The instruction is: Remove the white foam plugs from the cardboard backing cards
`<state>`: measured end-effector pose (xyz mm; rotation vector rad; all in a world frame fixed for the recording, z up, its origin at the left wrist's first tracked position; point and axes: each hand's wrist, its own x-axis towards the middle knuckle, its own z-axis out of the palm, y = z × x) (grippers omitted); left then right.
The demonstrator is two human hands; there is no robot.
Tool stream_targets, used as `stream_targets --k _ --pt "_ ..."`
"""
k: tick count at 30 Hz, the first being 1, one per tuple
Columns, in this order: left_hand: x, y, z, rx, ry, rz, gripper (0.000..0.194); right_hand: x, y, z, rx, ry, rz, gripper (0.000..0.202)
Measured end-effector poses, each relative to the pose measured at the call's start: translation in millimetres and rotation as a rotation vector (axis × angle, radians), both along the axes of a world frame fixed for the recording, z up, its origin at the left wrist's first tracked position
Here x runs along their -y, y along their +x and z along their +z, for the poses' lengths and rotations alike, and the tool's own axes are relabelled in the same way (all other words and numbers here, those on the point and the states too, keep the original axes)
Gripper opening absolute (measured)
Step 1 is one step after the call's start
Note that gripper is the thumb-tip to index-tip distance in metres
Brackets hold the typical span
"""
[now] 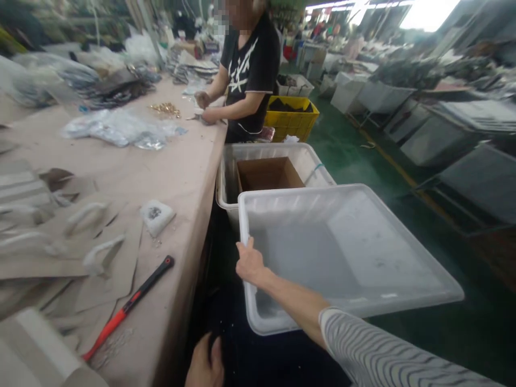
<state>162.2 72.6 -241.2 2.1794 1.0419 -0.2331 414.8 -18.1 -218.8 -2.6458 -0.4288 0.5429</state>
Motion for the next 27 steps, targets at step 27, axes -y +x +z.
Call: stream_targets --k 27 --pt "132 175 35.7 -0.046 -0.082 -0.114 0.034 361 24 -14.2 -0.377 -0.091 0.312 0.072"
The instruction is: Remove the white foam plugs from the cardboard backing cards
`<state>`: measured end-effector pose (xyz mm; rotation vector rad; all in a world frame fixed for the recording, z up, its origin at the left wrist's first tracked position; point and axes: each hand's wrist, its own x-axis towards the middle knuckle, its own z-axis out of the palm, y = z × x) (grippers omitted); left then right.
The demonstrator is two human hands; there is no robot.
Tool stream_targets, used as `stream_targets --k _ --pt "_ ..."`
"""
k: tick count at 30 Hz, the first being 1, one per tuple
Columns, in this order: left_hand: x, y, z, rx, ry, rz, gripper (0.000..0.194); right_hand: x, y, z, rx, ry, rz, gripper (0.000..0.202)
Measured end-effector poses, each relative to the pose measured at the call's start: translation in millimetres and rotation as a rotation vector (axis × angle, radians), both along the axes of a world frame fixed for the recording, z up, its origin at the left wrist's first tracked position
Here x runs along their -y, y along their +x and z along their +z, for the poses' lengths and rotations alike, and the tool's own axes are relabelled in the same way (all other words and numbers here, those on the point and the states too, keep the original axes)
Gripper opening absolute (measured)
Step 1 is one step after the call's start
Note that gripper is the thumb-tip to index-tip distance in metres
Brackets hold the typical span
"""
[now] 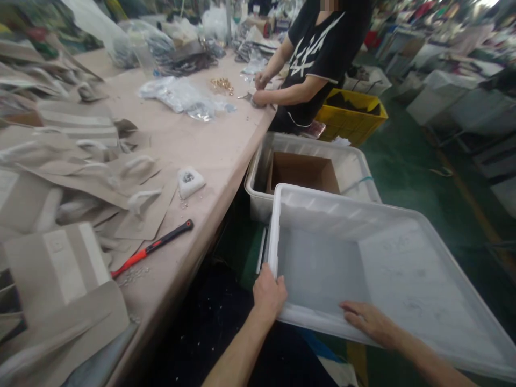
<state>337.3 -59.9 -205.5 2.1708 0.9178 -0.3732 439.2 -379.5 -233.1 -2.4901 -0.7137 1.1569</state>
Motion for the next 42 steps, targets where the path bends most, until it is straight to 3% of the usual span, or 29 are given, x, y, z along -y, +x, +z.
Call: stream_targets --k 5,8,12,16,21,25,32,35,38,40,42 --pt "54 18 -7.4 -0.009 -0.007 -0.06 0.036 61 -9 12.2 0.077 -0.081 0.105 0.077" --pt "74 25 -6.1 -0.034 0.006 -0.108 0.036 78 -21 23.8 0.073 -0.091 0.14 0.072" --pt "88 27 0.2 -0.044 -0.02 -0.164 0.037 93 -35 31.0 0.076 -0.083 0.073 0.059" --pt "98 23 2.7 -0.026 -0.177 -0.217 0.053 120 -52 20.4 0.172 -0.144 -0.013 0.059" --pt "100 29 4.7 -0.013 -0.387 -0.263 0.064 151 -63 0.8 0.253 -0.144 -0.024 0.055" --pt "98 45 4.1 -0.006 -0.458 -0.304 0.068 156 -53 2.5 0.268 -0.184 -0.037 0.054" --pt "112 62 -10.9 -0.006 -0.398 -0.293 0.064 142 -31 4.8 0.297 -0.243 0.036 0.048" --pt "118 68 0.0 -0.095 -0.314 -0.261 0.048 141 -32 5.5 0.362 -0.279 0.019 0.057" --pt "115 78 22.6 -0.091 -0.281 -0.327 0.033 145 -33 18.0 0.439 -0.271 -0.011 0.061" --pt "104 81 33.1 -0.04 -0.249 -0.38 0.032 142 -36 24.6 0.482 -0.221 -0.011 0.061" --pt "86 78 32.0 -0.011 -0.199 -0.402 0.032 128 -47 21.7 0.491 -0.173 0.009 0.061"
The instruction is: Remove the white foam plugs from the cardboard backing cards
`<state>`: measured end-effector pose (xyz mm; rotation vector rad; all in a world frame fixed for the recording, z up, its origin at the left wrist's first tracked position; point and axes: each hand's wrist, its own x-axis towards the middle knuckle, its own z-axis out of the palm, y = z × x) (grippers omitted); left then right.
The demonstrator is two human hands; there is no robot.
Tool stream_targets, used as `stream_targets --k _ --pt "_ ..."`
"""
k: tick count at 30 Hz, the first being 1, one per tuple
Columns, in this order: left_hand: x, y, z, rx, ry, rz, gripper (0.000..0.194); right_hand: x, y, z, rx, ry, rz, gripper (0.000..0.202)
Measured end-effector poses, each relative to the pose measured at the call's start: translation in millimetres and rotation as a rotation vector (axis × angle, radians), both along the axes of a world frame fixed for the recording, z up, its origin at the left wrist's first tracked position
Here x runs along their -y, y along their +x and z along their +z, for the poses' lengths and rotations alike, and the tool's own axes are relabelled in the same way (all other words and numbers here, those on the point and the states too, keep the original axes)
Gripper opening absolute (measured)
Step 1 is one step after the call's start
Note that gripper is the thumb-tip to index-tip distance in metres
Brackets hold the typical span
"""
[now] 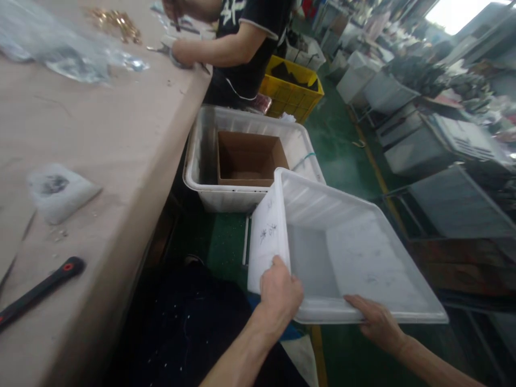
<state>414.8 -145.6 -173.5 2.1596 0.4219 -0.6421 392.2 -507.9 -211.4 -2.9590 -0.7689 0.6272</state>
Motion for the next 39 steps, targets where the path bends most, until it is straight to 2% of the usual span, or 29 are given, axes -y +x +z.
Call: stream_targets --k 3,5,8,11,14,17,25,29,34,39 --pt "-31 -19 -21.4 -0.004 0.03 -0.035 0.028 -37 -28 -18.8 0.002 -0.026 0.001 0.062" --pt "-44 -31 -37.6 -0.009 0.018 -0.044 0.027 -61 -43 -28.3 0.019 -0.059 -0.032 0.061" --pt "-39 -33 -46.4 -0.015 0.048 -0.034 0.031 -76 -43 -21.9 0.007 -0.07 -0.097 0.05" --pt "-12 -19 -37.5 -0.023 0.049 -0.048 0.041 -65 -25 1.3 0.004 -0.063 -0.18 0.037" --pt "14 -9 -30.5 0.003 0.018 -0.084 0.056 -48 -12 17.1 0.022 -0.075 -0.249 0.043" --pt "27 -4 -34.4 -0.015 -0.017 -0.112 0.064 -37 -8 16.6 0.036 -0.076 -0.29 0.05" --pt "41 14 -48.9 -0.004 -0.024 -0.145 0.068 -21 -7 4.4 0.008 -0.073 -0.395 0.043" --pt "40 17 -50.2 0.028 -0.006 -0.205 0.071 -26 -26 3.4 -0.017 -0.091 -0.423 0.037" --pt "36 22 -49.2 0.042 -0.03 -0.307 0.073 -38 -65 -2.6 -0.045 -0.144 -0.486 0.042" --pt "45 32 -51.2 0.063 -0.016 -0.393 0.073 -44 -88 -6.5 -0.071 -0.174 -0.599 0.044"
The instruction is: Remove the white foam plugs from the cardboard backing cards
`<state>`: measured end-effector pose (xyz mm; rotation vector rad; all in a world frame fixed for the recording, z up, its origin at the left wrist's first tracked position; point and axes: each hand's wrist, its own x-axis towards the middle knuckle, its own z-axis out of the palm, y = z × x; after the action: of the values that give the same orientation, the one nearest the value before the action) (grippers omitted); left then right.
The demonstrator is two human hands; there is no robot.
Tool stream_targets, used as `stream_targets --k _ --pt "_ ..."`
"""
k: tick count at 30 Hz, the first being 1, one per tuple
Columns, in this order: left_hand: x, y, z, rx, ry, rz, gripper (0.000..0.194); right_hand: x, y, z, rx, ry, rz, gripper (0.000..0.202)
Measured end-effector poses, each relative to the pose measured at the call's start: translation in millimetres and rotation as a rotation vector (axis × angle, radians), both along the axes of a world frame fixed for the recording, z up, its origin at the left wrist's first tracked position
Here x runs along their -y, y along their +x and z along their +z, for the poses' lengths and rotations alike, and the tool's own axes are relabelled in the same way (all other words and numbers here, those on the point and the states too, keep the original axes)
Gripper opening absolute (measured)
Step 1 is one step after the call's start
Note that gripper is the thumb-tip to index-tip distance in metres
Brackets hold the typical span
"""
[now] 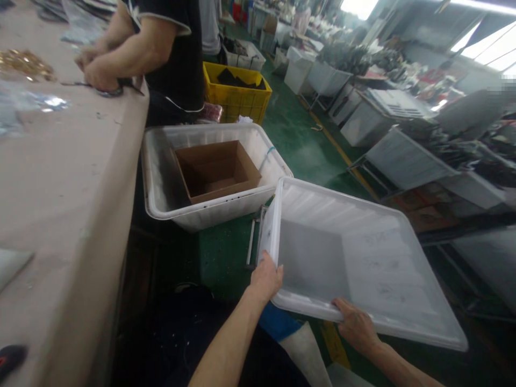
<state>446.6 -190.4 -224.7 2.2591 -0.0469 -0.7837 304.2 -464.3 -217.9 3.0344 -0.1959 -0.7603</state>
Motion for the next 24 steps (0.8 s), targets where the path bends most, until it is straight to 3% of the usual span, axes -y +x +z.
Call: stream_targets --k 9,13,16,19,21,24 --pt "21 37 4.0 0.21 0.172 -0.084 0.077 -36 -12 2.9 -0.059 0.005 -0.254 0.035" --pt "26 41 7.9 0.321 0.182 -0.027 0.059 -60 -27 -1.5 -0.13 0.019 -0.391 0.019" --pt "29 42 7.5 0.427 0.1 0.041 0.045 -72 -38 -5.2 -0.162 0.04 -0.447 0.013" --pt "35 32 2.6 0.444 0.0 0.2 0.033 -72 -41 -7.9 -0.173 0.051 -0.495 0.019" --pt "39 14 -3.5 0.418 -0.077 0.271 0.03 -64 -33 -8.5 -0.155 0.037 -0.511 0.028" --pt "33 -29 -16.0 0.356 -0.166 0.229 0.035 -47 -6 -10.1 -0.117 -0.04 -0.533 0.044"
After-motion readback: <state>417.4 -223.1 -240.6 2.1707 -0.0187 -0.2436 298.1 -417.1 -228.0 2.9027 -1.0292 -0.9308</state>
